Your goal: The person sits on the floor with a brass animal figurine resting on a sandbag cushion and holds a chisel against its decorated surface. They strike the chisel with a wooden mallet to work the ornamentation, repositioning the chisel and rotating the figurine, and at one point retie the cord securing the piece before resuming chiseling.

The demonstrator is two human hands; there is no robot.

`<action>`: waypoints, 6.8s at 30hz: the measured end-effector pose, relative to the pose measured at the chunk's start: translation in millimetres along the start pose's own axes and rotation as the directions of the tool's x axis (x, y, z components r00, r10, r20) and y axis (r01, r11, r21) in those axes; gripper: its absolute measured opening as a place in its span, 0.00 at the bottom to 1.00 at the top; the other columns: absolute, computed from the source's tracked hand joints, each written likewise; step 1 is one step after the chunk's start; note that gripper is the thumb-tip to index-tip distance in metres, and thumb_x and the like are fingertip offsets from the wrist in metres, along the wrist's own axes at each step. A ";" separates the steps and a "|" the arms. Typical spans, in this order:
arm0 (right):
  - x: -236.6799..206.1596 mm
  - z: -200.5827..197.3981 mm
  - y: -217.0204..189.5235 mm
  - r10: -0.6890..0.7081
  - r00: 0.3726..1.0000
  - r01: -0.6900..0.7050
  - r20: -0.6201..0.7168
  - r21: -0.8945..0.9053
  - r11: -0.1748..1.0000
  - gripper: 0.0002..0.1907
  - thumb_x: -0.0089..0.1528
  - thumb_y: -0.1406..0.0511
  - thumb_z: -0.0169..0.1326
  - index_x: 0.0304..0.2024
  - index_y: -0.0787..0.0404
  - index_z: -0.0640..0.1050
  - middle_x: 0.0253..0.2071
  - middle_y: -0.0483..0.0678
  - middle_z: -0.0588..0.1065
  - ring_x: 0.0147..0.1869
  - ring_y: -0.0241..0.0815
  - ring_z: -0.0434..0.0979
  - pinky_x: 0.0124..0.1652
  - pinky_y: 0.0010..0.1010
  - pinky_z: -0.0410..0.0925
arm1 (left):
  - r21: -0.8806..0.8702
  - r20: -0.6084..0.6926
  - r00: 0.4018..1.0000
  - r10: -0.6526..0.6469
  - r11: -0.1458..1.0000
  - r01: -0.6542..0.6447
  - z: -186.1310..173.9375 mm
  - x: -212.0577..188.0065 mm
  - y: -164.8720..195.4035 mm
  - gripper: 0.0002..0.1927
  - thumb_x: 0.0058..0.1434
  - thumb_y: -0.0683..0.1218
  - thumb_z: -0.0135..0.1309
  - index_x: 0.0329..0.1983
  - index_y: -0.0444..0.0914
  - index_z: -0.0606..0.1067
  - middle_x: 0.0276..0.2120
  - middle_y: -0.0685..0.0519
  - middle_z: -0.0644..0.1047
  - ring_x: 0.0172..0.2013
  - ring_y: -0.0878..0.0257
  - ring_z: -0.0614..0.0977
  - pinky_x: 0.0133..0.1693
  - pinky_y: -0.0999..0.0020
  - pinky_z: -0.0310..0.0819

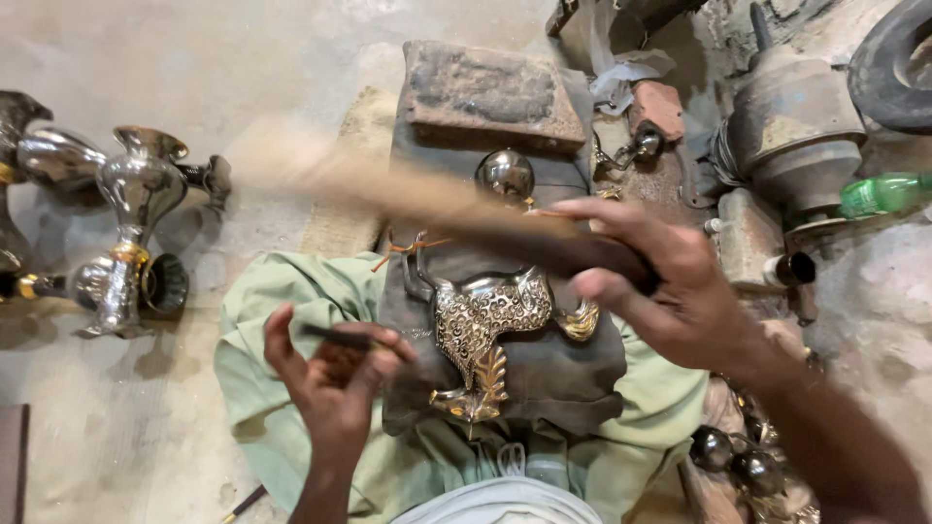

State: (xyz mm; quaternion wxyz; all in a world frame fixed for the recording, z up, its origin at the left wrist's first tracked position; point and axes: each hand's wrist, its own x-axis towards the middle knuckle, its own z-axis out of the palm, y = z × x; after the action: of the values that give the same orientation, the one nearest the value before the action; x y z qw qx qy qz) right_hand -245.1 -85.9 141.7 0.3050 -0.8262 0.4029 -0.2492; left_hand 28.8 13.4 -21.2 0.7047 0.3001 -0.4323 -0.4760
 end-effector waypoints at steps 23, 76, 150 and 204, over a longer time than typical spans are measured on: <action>-276.4 133.7 166.6 0.778 0.615 -0.767 0.131 0.330 0.550 0.15 0.61 0.58 0.60 0.41 0.62 0.85 0.24 0.48 0.80 0.26 0.33 0.76 0.29 0.28 0.72 | 0.785 0.502 0.726 -0.469 0.600 -0.155 56.8 24.0 94.5 0.17 0.60 0.41 0.57 0.53 0.40 0.77 0.38 0.50 0.78 0.30 0.64 0.87 0.33 0.69 0.77; 36.9 16.0 146.7 0.051 0.996 -0.031 -0.070 0.258 0.966 0.14 0.61 0.65 0.61 0.49 0.62 0.80 0.38 0.44 0.79 0.41 0.33 0.75 0.40 0.26 0.70 | 0.909 0.347 0.906 -0.244 0.326 -0.260 16.6 203.2 13.7 0.07 0.56 0.40 0.58 0.34 0.39 0.86 0.40 0.50 0.81 0.36 0.58 0.83 0.34 0.61 0.81; 119.3 1.7 93.6 -0.238 0.965 0.245 -0.115 0.052 0.968 0.15 0.61 0.67 0.59 0.51 0.60 0.77 0.37 0.52 0.80 0.40 0.41 0.82 0.49 0.36 0.79 | 0.812 0.504 0.835 -0.220 0.451 -0.371 24.8 217.7 30.7 0.04 0.66 0.40 0.58 0.40 0.33 0.77 0.42 0.49 0.77 0.36 0.57 0.81 0.34 0.60 0.74; 72.8 45.0 205.2 0.275 0.957 -0.198 -0.092 0.489 0.850 0.16 0.64 0.73 0.51 0.54 0.69 0.80 0.45 0.53 0.79 0.46 0.40 0.75 0.41 0.33 0.70 | 0.584 0.412 0.744 -0.526 0.779 0.227 -19.6 206.0 16.7 0.11 0.63 0.48 0.58 0.39 0.35 0.83 0.37 0.57 0.74 0.30 0.71 0.73 0.30 0.74 0.67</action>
State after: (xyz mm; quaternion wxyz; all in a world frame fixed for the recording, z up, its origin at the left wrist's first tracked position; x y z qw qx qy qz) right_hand -280.8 -232.2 -21.9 0.4933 -0.6477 0.4512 -0.3654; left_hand 88.8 -171.8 50.6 0.3301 0.4035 -0.6521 -0.5505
